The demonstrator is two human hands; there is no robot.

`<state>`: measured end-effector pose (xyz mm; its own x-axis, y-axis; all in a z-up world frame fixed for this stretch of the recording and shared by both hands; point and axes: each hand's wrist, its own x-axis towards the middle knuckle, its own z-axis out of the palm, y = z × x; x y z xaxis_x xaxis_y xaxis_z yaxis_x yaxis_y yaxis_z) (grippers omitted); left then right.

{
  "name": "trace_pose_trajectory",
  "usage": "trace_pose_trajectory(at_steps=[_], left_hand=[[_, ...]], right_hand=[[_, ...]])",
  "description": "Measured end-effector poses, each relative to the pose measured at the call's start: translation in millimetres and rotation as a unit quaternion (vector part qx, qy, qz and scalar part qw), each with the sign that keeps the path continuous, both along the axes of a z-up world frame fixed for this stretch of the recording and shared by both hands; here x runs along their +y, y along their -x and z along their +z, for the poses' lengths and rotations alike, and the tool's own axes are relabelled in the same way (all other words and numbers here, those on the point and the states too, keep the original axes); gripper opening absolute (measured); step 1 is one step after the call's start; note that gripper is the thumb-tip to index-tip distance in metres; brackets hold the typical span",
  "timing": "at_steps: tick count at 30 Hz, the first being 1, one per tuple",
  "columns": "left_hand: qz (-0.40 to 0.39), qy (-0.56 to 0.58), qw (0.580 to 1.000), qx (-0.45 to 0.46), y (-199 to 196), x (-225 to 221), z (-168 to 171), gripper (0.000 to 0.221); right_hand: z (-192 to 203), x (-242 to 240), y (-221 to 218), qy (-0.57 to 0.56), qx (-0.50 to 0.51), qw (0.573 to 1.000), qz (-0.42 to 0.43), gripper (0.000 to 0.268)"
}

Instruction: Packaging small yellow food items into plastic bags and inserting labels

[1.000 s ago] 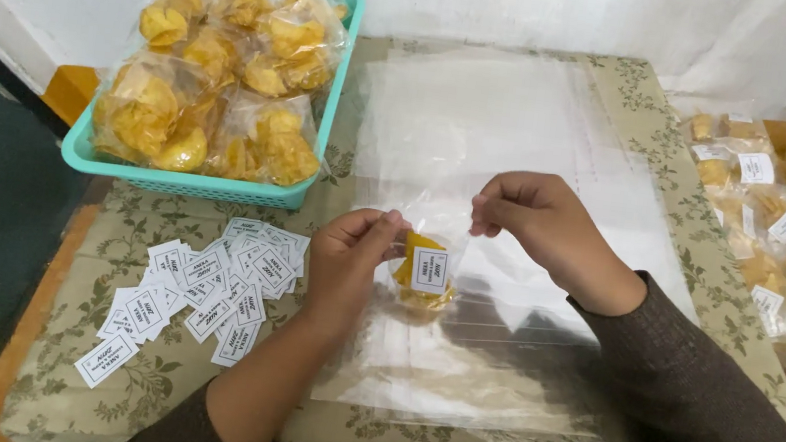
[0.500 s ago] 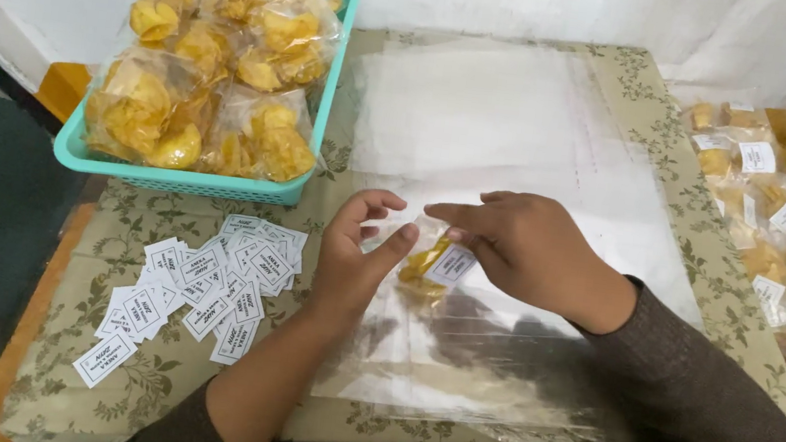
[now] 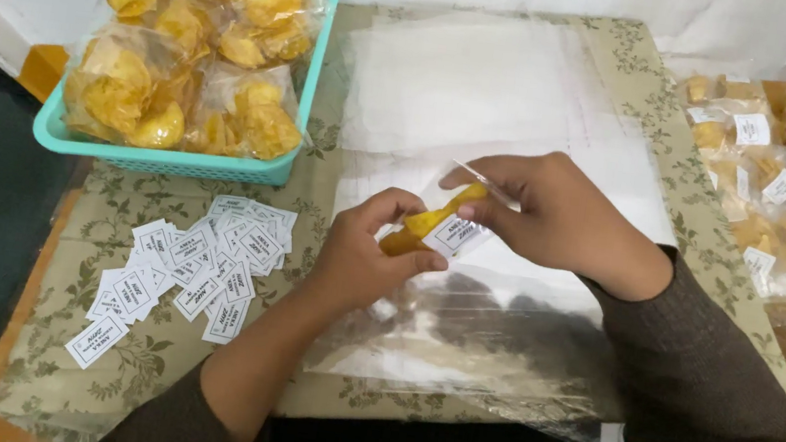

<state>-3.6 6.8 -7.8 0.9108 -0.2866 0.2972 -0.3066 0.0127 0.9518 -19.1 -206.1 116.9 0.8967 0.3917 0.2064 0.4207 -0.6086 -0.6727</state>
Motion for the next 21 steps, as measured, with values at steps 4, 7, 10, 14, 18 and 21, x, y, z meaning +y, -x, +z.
trace_pose_trajectory(at_steps=[4, 7, 10, 14, 18, 21], left_hand=[[0.041, -0.086, 0.994, -0.049, -13, -1, -7, 0.04], [0.049, -0.197, 0.979, -0.023, -16, -9, 18, 0.03], [-0.013, -0.35, 0.936, 0.031, -14, -31, 62, 0.027], [-0.13, -0.439, 0.886, -0.068, -19, -83, 68, 0.034], [-0.18, -0.466, 0.841, -0.208, -35, -158, 12, 0.024], [-0.316, -0.449, 0.798, -0.249, -33, -195, -7, 0.071]], right_hand=[[26, -18, 4, 0.045, -0.035, 0.998, -0.012, 0.026], [47, -79, 2, 0.139, -0.111, 0.983, -0.04, 0.027], [58, -137, 12, 0.087, -0.139, 0.984, -0.074, 0.019], [-3, -267, -18, -0.167, -0.139, 0.969, -0.113, 0.032], [-2, -295, -27, -0.154, -0.125, 0.961, -0.194, 0.061], [16, -241, 1, -0.094, -0.272, 0.929, -0.23, 0.045]])
